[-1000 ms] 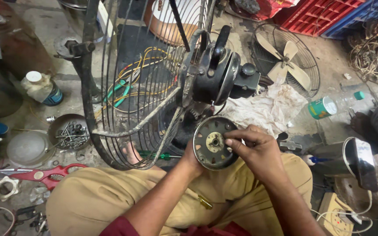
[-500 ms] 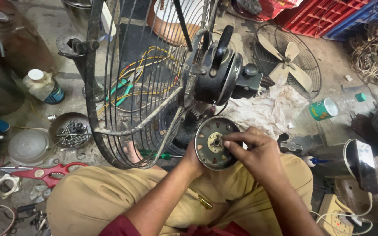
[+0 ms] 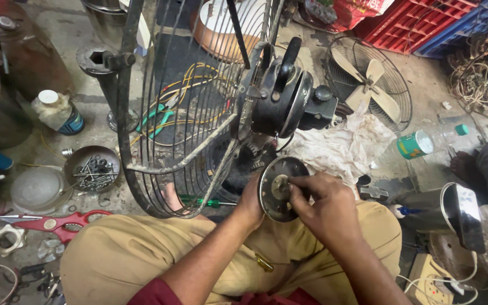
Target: The person sits on the floor and repairs a disassembled electric fan motor. They use a screwdriver to adjust the central hub, apply lubricant from a bottle, and wipe the component with a cloth.
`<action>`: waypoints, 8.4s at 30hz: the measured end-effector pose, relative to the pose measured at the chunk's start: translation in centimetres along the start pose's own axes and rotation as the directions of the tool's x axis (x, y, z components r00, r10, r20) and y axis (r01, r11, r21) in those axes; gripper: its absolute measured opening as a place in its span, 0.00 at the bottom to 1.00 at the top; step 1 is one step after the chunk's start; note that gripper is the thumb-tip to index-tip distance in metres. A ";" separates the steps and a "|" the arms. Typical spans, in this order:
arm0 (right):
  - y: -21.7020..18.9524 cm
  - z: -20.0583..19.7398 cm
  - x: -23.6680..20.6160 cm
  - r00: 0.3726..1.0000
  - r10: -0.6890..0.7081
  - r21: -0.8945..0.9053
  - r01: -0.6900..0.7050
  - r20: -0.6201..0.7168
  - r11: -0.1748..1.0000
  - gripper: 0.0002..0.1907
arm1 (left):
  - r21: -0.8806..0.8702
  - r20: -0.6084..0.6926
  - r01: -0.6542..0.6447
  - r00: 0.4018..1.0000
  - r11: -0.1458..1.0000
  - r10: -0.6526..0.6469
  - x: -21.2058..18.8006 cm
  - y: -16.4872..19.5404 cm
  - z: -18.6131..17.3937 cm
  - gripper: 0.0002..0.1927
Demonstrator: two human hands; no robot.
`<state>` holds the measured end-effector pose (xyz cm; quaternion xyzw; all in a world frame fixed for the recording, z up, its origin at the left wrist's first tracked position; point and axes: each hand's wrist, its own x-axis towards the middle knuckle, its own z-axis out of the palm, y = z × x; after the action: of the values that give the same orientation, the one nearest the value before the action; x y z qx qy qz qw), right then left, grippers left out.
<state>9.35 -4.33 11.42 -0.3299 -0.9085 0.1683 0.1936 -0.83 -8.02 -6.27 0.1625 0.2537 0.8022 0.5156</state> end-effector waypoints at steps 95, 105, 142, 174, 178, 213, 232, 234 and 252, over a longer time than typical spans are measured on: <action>3.1 2.5 0.7 0.992 -0.125 0.037 0.125 -0.021 0.991 0.09 | -0.113 -0.146 0.141 0.977 0.984 -0.156 0.7 -0.7 -0.7 0.15; 13.1 1.9 1.2 0.644 0.615 0.884 -0.411 0.455 -0.223 0.11 | -0.456 -0.166 0.297 0.898 0.839 -0.408 2.1 -0.7 -0.7 0.19; 0.1 0.2 0.0 0.986 -0.161 0.027 0.160 0.049 0.987 0.08 | -0.213 -0.080 0.193 0.974 0.958 -0.214 0.5 2.3 1.7 0.15; -1.1 1.3 0.1 0.951 -0.293 -0.205 0.307 0.097 0.929 0.06 | 0.000 -0.127 -0.001 0.992 1.000 0.001 0.9 2.5 1.5 0.26; 0.0 2.4 0.6 0.947 -0.277 -0.257 0.311 0.161 0.915 0.09 | 0.049 -0.126 -0.003 0.992 0.999 0.010 1.0 2.4 1.1 0.26; 6.0 -5.7 -5.7 0.953 0.257 0.107 -0.276 0.161 0.955 0.14 | -0.303 0.201 0.388 0.919 0.871 -0.340 0.4 4.8 2.3 0.33; 1.1 -4.9 -2.5 0.968 -0.252 -0.180 0.248 -0.001 0.952 0.15 | -0.154 0.106 0.419 0.908 0.895 -0.406 -0.1 5.9 3.3 0.35; 1.3 -4.8 -2.5 0.973 -0.232 -0.190 0.229 0.006 0.955 0.16 | -0.142 0.105 0.411 0.911 0.901 -0.399 -0.3 6.0 3.3 0.35; 0.9 -4.9 -2.4 0.932 -0.357 -0.331 0.356 0.060 0.874 0.16 | -0.115 0.090 0.412 0.911 0.904 -0.404 -0.4 6.5 3.8 0.36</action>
<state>13.77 -4.35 14.67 -0.1851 -0.9686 -0.0281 0.1634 -3.52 -9.70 0.54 0.0970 0.2121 0.6860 0.6892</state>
